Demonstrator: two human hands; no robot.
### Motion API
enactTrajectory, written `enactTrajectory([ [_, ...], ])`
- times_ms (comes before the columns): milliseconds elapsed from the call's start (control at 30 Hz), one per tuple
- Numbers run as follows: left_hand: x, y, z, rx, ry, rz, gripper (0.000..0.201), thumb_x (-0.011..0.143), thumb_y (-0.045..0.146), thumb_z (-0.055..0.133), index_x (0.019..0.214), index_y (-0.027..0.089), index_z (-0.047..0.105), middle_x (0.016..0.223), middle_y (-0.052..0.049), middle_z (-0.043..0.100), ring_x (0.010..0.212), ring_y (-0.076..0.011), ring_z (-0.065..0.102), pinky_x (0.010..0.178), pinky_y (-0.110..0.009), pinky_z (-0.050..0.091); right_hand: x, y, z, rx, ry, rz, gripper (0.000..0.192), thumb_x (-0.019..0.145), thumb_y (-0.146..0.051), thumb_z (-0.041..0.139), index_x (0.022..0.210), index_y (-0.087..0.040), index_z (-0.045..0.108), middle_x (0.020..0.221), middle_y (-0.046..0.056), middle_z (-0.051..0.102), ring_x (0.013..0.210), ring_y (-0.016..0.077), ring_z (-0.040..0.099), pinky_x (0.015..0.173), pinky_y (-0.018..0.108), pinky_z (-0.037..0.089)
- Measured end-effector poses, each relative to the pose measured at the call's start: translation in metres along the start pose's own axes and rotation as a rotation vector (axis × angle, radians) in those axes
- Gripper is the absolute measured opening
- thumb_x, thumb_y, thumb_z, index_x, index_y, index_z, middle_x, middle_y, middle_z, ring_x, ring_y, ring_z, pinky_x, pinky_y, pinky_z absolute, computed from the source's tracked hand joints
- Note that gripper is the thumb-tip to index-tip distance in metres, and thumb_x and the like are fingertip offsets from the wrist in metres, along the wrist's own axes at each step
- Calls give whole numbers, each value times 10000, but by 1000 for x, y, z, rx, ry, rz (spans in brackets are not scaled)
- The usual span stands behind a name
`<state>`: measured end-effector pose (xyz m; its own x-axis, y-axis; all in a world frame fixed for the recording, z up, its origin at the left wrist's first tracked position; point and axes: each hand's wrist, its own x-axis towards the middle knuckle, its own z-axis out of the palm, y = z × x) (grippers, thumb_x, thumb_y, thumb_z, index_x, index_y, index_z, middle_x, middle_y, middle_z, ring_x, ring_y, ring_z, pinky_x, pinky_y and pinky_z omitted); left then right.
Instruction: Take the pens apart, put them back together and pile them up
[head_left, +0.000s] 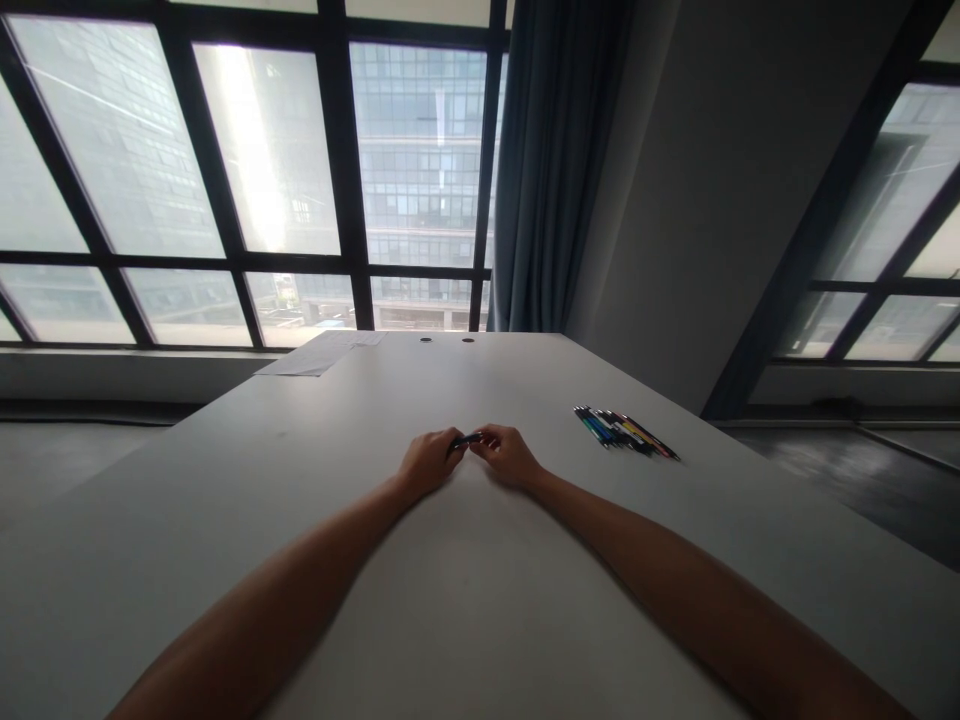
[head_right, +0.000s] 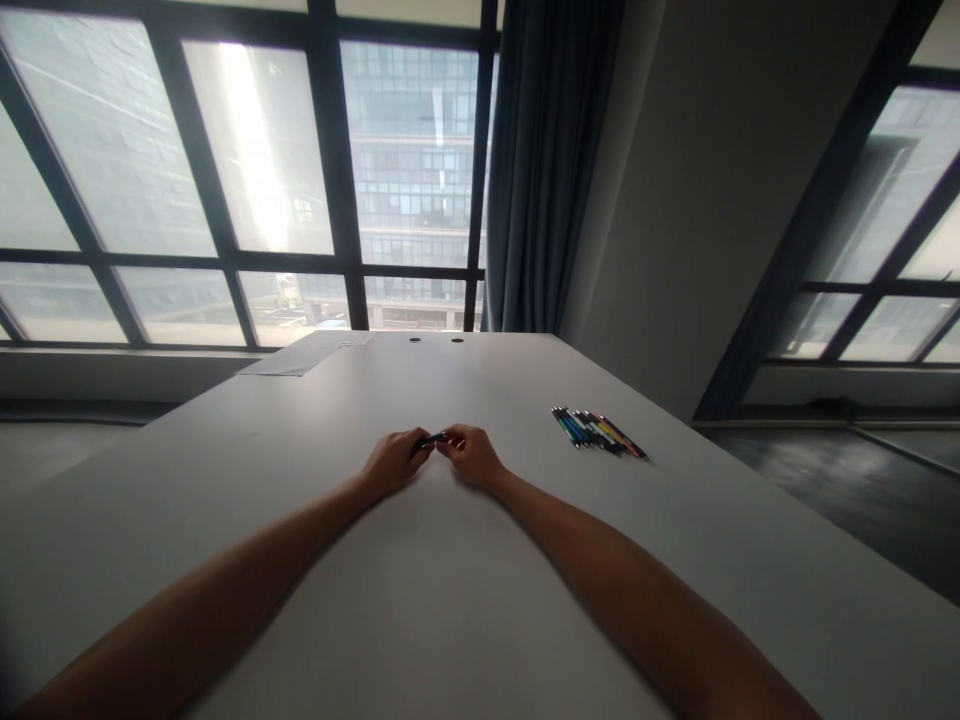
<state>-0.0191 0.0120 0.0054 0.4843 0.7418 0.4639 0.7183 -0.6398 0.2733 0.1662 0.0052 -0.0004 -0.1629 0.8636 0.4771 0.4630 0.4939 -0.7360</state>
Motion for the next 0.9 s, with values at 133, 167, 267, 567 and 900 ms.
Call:
enactTrajectory([
  [133, -1, 2, -3, 2, -15, 4, 207, 898, 309, 502, 1018, 220, 645, 893, -36, 728, 788, -183, 666, 658, -246, 424, 0, -1, 0, -48, 27, 3, 151, 745, -221, 627, 842, -150, 717, 695, 32, 676, 606, 128, 563, 590, 243, 451],
  [167, -1, 3, -3, 6, -16, 2, 206, 898, 307, 501, 1017, 220, 645, 890, -37, 728, 788, -185, 667, 657, -247, 424, 0, -1, 0, -60, 25, -3, 146, 743, -208, 626, 840, -152, 720, 700, 34, 680, 607, 129, 566, 594, 245, 453],
  [267, 0, 3, -3, 11, -24, -6, 203, 892, 305, 507, 1018, 223, 644, 887, -35, 728, 795, -186, 669, 666, -248, 428, 0, -1, 0, -93, 19, -27, 143, 733, -175, 630, 836, -161, 728, 706, 33, 690, 608, 132, 570, 605, 251, 459],
  [567, 0, 0, -1, 18, -6, -20, 204, 889, 316, 504, 1006, 232, 648, 869, -30, 728, 775, -184, 666, 662, -247, 426, 1, 3, 0, -79, 83, 37, 130, 717, -167, 622, 804, -155, 718, 708, 42, 692, 626, 141, 587, 605, 253, 455],
  [900, 0, 1, -2, 20, 30, -171, 221, 885, 327, 504, 1005, 228, 662, 869, -40, 730, 798, -197, 669, 683, -259, 443, 8, 18, -13, -51, 211, 64, 156, 708, -217, 578, 798, -160, 693, 783, 50, 678, 625, 134, 589, 595, 252, 470],
])
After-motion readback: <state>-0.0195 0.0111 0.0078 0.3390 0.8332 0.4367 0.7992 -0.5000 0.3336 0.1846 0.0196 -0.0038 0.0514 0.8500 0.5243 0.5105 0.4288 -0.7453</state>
